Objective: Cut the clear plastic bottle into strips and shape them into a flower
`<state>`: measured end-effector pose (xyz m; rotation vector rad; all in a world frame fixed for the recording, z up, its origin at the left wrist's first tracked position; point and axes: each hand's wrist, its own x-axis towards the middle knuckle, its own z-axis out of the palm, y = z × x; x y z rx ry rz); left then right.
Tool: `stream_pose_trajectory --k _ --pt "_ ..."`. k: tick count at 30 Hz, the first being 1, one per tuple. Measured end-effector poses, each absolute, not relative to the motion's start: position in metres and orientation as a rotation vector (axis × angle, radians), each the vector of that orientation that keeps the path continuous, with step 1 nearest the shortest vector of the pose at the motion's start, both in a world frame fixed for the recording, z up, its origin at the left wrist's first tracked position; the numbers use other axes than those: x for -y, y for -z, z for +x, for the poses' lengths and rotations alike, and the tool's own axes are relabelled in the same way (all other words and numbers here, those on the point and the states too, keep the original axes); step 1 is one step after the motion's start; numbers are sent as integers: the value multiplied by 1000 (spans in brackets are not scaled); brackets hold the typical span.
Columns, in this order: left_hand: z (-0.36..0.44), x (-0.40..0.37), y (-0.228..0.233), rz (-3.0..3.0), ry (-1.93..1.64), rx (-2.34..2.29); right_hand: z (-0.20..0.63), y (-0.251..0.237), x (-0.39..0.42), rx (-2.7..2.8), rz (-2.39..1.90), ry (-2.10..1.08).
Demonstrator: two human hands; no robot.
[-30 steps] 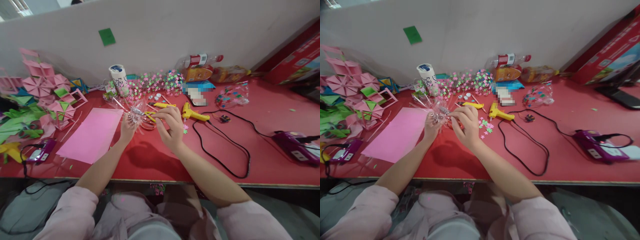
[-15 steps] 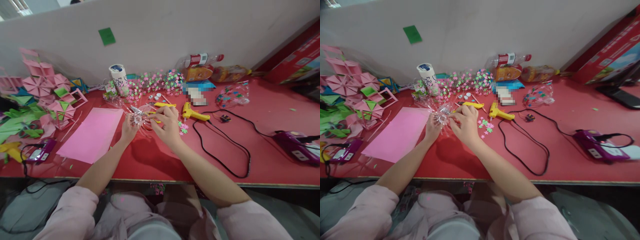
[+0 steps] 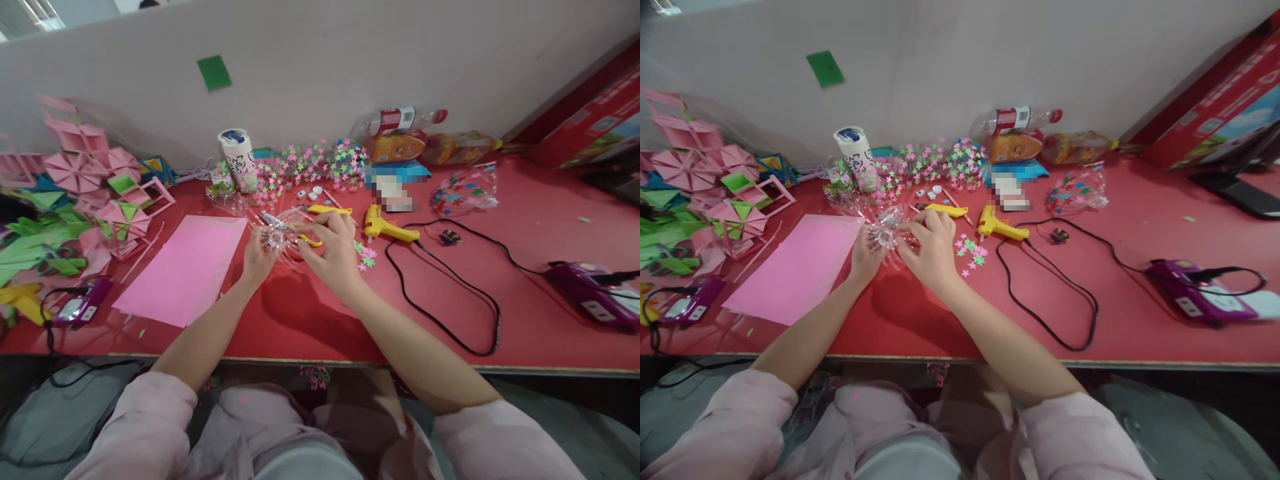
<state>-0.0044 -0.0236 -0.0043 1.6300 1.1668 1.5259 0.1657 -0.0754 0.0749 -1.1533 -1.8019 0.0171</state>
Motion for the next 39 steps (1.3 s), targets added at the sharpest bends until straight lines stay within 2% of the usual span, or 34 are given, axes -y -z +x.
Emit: stream_pose_trajectory --k 10,23,39 --pt "-4 23 4 1658 -1560 -1147 163 -75 78 1826 -1120 29" --pt "-2 28 -6 1489 -1615 -1123 162 -71 81 1964 -1008 345" --pt "1 33 -17 1372 -1662 -1130 158 -70 83 2058 -936 338"
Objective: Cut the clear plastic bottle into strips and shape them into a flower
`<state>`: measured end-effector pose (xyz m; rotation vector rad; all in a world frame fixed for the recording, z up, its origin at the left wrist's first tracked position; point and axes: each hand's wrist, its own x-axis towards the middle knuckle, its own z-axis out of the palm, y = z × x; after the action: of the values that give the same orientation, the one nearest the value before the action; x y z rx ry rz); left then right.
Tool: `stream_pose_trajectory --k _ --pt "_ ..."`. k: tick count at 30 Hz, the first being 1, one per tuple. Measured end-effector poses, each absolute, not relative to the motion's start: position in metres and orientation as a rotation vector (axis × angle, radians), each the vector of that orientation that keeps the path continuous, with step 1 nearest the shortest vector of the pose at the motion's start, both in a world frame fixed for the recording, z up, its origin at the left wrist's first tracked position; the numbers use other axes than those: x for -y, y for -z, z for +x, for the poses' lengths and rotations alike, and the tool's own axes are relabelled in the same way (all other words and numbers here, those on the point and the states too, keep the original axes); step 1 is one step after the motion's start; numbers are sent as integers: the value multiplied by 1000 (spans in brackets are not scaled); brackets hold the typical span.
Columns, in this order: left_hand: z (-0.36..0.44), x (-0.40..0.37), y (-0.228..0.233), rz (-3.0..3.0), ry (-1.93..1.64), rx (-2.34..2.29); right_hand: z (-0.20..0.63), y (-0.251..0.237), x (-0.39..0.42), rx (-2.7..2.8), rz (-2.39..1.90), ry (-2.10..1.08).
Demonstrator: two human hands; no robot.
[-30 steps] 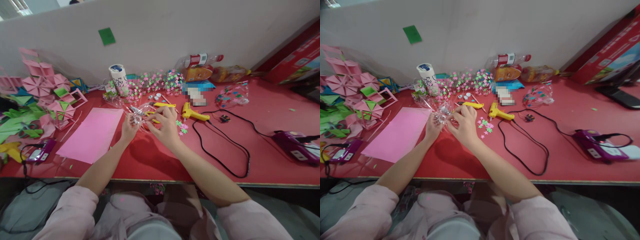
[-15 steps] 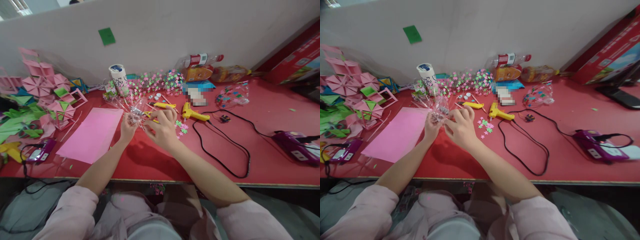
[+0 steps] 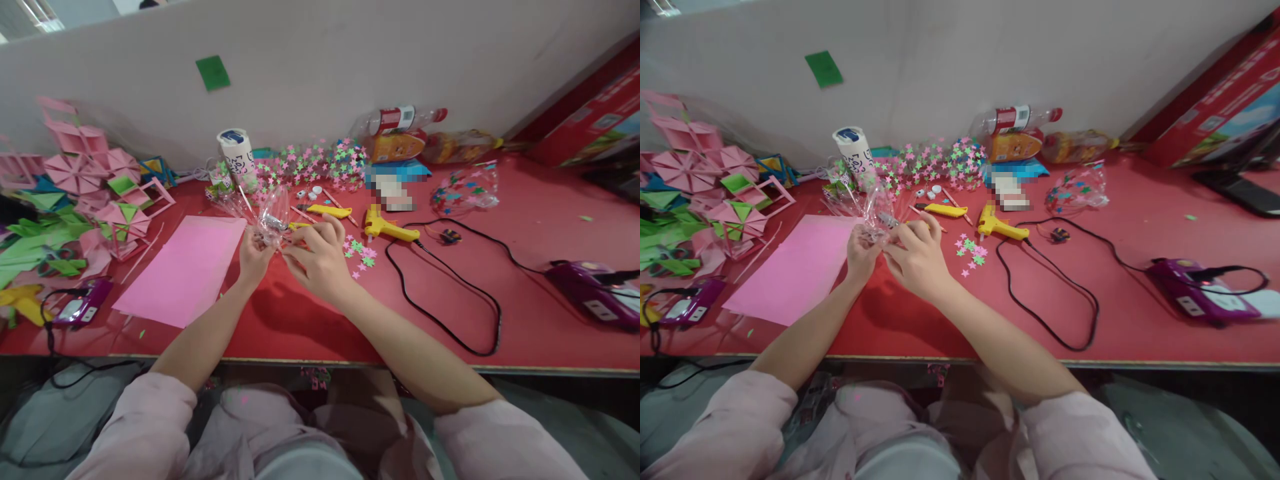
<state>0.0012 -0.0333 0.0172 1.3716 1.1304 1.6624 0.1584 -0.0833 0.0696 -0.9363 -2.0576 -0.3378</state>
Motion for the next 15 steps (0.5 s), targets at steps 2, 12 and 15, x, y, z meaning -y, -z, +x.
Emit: stream_pose_trajectory --k 2,12,15 --pt "2 34 -18 1358 -1649 -1125 157 -68 84 2069 -910 335" --pt "5 35 -22 1223 -1667 -1041 144 -55 77 2158 -853 337" --pt "4 33 -20 1177 -1673 -1043 148 -58 78 2153 -881 322"
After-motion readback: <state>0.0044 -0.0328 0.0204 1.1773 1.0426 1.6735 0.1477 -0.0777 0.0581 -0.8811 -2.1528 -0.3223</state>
